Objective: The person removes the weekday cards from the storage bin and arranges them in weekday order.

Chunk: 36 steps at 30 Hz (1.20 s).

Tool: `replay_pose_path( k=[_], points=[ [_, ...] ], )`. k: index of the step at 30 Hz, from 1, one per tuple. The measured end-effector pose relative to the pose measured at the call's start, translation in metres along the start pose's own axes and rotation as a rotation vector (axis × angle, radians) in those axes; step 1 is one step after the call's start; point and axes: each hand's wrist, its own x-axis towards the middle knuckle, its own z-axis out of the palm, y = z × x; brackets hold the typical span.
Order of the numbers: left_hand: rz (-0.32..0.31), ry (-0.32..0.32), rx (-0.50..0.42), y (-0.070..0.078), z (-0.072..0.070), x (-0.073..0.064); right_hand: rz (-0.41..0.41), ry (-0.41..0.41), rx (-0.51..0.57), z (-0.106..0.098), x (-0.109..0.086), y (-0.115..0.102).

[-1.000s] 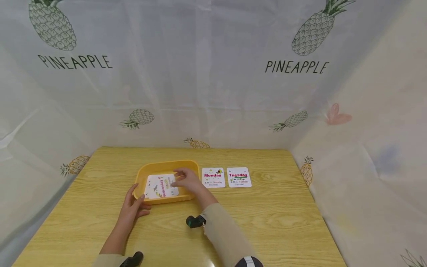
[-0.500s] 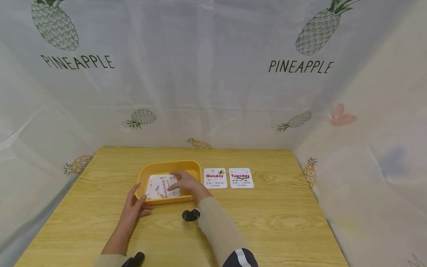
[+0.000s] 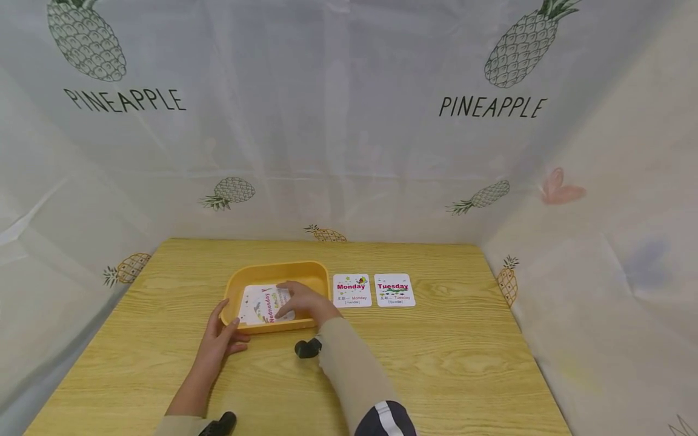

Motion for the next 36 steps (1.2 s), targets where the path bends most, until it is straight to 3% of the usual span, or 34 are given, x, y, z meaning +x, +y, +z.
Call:
replay_pose_path(
  k=[11, 15, 24, 32, 36],
  points=[
    [0.006, -0.002, 0.008, 0.0007, 0.0002, 0.0000, -0.024, 0.051, -0.050, 0.0003, 0.0069, 0.0022],
    [0.004, 0.001, 0.009, 0.0007, 0.0007, -0.0006, -0.020, 0.103, -0.049, 0.0004, 0.0071, 0.0023],
    [-0.006, 0.017, 0.004, -0.0015, 0.0005, -0.0001, -0.002, 0.230, -0.003, 0.0014, 0.0031, -0.0017],
    [-0.002, 0.017, 0.007, -0.0015, 0.0004, 0.0004, -0.017, 0.254, 0.141, 0.0017, 0.0046, 0.0008],
    [0.003, 0.012, 0.009, -0.0017, 0.0002, 0.0007, -0.030, 0.280, 0.164, 0.0020, 0.0048, 0.0014]
  ],
)
